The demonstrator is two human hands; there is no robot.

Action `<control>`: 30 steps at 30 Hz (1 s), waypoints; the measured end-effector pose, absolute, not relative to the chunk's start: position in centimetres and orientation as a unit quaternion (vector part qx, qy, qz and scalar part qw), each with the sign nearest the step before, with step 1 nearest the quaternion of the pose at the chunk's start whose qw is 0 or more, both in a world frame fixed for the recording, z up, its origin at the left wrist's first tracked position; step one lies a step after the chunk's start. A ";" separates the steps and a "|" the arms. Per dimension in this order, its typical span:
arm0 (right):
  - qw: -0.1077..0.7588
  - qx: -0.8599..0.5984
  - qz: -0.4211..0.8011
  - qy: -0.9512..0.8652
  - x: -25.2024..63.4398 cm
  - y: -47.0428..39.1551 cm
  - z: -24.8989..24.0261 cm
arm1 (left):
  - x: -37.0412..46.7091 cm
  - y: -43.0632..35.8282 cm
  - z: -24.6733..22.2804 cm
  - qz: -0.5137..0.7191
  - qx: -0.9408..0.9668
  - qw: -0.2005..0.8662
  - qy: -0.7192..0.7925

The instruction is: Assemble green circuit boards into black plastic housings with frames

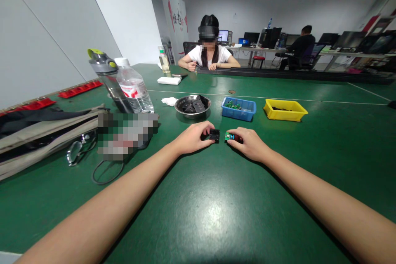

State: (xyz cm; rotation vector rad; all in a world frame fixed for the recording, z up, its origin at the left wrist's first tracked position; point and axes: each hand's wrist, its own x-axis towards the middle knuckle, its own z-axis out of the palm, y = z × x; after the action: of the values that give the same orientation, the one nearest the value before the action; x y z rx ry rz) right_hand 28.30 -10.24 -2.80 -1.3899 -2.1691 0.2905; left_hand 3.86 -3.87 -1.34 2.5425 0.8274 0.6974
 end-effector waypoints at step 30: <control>0.280 -0.543 0.098 -0.786 28.1 -10.4 -2.8 | 3.8 -4.0 -1.1 0.232 0.913 0.180 0.283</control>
State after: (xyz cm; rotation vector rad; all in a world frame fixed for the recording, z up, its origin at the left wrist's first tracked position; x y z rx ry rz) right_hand 28.06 -10.38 -2.80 -1.4550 -2.1064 0.2639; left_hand 3.84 -3.99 -1.12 2.5796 0.7993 0.6565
